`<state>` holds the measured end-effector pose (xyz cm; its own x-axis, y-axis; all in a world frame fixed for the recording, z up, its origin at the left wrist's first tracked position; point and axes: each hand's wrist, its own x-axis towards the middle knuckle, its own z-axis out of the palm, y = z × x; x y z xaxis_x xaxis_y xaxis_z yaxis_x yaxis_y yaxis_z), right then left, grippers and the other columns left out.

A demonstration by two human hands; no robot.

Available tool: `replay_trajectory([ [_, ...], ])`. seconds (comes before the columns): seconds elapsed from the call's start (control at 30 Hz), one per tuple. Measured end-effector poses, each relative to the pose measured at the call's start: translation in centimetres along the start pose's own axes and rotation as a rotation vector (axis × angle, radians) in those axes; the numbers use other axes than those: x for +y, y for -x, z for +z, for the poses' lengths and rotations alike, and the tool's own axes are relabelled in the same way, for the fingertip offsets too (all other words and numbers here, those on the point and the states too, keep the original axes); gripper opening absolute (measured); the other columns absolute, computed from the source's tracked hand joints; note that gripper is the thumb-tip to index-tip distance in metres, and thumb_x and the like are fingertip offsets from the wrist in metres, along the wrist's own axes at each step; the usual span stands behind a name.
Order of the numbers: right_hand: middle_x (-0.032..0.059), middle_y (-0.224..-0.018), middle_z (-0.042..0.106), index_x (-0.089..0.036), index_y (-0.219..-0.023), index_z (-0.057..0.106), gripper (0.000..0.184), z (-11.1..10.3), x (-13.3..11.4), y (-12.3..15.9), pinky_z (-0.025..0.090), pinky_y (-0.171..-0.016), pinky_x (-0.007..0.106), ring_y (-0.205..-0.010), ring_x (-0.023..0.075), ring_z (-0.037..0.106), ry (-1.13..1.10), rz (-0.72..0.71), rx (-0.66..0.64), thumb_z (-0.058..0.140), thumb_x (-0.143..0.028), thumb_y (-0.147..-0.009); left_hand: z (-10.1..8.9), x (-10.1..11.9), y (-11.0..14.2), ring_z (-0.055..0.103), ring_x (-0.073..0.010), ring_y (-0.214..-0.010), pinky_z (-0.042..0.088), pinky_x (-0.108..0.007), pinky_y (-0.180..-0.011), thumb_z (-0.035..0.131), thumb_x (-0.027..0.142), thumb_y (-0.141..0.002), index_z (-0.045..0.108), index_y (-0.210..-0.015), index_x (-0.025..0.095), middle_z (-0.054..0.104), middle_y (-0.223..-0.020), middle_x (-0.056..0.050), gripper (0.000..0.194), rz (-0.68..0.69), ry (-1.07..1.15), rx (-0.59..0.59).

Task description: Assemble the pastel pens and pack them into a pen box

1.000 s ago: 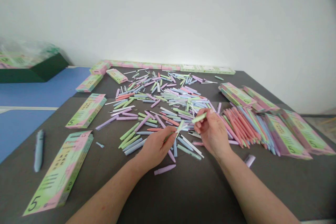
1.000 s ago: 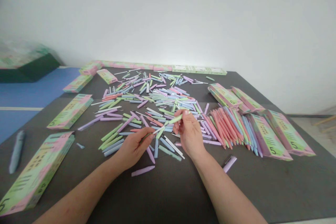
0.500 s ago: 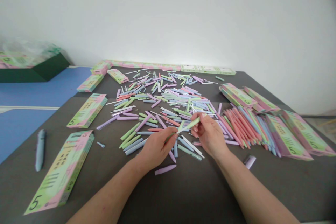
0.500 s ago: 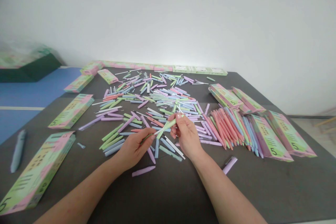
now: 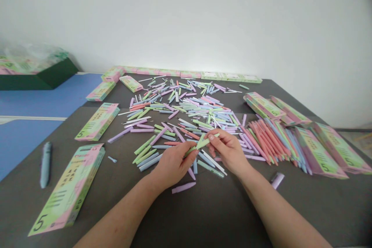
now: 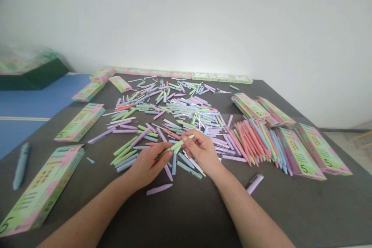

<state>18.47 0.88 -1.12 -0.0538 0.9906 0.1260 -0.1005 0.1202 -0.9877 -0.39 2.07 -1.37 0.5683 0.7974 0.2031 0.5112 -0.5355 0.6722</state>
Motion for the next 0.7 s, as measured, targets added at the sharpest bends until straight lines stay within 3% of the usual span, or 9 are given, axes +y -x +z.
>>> replay_trajectory([
  [0.2, -0.0015, -0.055, 0.061, -0.016, -0.08, 0.066, 0.025, -0.35, -0.67, -0.05, 0.037, -0.041, 0.021, -0.041, 0.0081, 0.048, 0.042, 0.074, 0.002, 0.072, -0.039, -0.073, -0.04, -0.4, -0.03, 0.063, -0.0174, -0.077, 0.044, -0.027, -0.07, 0.046, 0.026, -0.092, 0.061, -0.107, 0.016, 0.071, -0.088, -0.004, 0.023, 0.098, -0.062, 0.05],
  [0.37, -0.001, -0.051, 0.061, -0.014, -0.081, 0.068, 0.026, -0.14, -0.8, -0.02, 0.04, -0.042, 0.02, -0.041, 0.0082, 0.051, 0.07, 0.087, -0.017, 0.073, -0.038, -0.072, -0.07, -0.51, -0.01, 0.064, -0.0172, -0.077, 0.044, -0.027, -0.068, 0.046, 0.025, -0.092, 0.061, -0.106, 0.017, 0.072, -0.091, -0.004, 0.022, 0.141, -0.088, 0.059],
  [0.7, -0.0016, -0.05, 0.061, -0.015, -0.076, 0.066, 0.027, -0.12, -0.73, 0.0, 0.044, -0.041, 0.02, -0.041, 0.0088, 0.053, 0.124, 0.125, -0.03, 0.075, -0.04, -0.069, 0.0, -0.57, -0.03, 0.066, -0.0214, -0.086, 0.047, -0.03, -0.072, 0.042, 0.028, -0.094, 0.058, -0.111, 0.017, 0.072, -0.1, -0.007, 0.026, 0.139, -0.221, -0.019],
])
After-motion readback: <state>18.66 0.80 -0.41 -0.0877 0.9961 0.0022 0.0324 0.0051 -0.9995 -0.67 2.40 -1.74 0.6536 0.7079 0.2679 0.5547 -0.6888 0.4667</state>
